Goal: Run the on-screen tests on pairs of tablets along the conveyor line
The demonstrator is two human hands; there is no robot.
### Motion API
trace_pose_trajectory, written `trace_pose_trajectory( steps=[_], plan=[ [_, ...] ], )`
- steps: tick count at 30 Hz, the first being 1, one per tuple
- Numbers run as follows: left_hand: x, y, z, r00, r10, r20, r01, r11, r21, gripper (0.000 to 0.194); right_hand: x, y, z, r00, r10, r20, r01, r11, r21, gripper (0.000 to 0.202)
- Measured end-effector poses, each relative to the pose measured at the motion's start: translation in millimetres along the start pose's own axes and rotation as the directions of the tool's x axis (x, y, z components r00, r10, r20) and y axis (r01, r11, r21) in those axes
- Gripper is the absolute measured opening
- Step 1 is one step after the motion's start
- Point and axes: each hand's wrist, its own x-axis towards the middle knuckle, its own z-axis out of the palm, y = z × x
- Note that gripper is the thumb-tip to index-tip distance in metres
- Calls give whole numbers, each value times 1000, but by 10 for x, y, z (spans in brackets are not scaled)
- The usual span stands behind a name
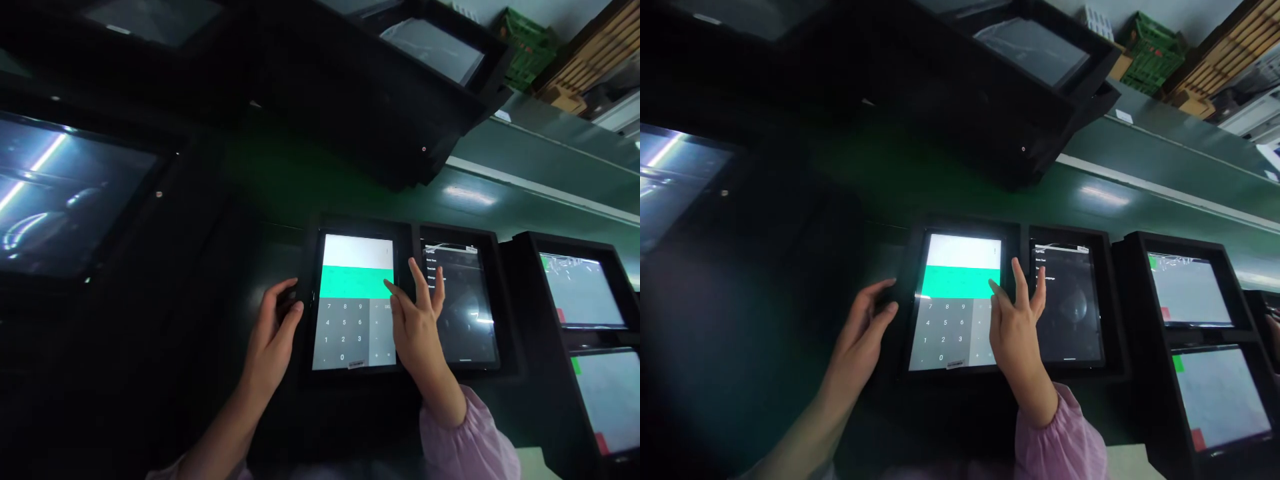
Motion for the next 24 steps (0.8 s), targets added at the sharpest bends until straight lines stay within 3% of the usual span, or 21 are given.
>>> trace_pose_trajectory(
  steps=[6, 11, 16, 18, 21, 24],
  plan=[
    [-3, -17, 33, 1000, -12, 18, 13, 999, -29, 63, -13, -24, 4, 996, -68, 61, 66, 997, 25, 39],
    [-3, 32, 80, 998, -28, 51, 28, 1000, -4, 71, -20, 33, -33, 1000, -30, -2, 30, 998, 62, 37],
    [25, 49, 124, 998, 36, 55, -41, 996, 80, 76, -52, -123, -58, 960, -267, 87, 248, 951, 183, 33],
    [44, 40, 135, 997, 50, 58, -55, 994, 94, 78, -61, -193, -47, 945, -300, 127, 278, 946, 165, 34],
    [72, 31, 145, 996, 48, 82, -58, 990, 131, 83, -55, -201, -49, 948, -292, 122, 272, 949, 157, 34],
    [90, 41, 150, 992, 65, 108, -84, 980, 182, 89, -39, -102, -68, 978, -205, 33, 195, 963, 186, 32]
  ],
)
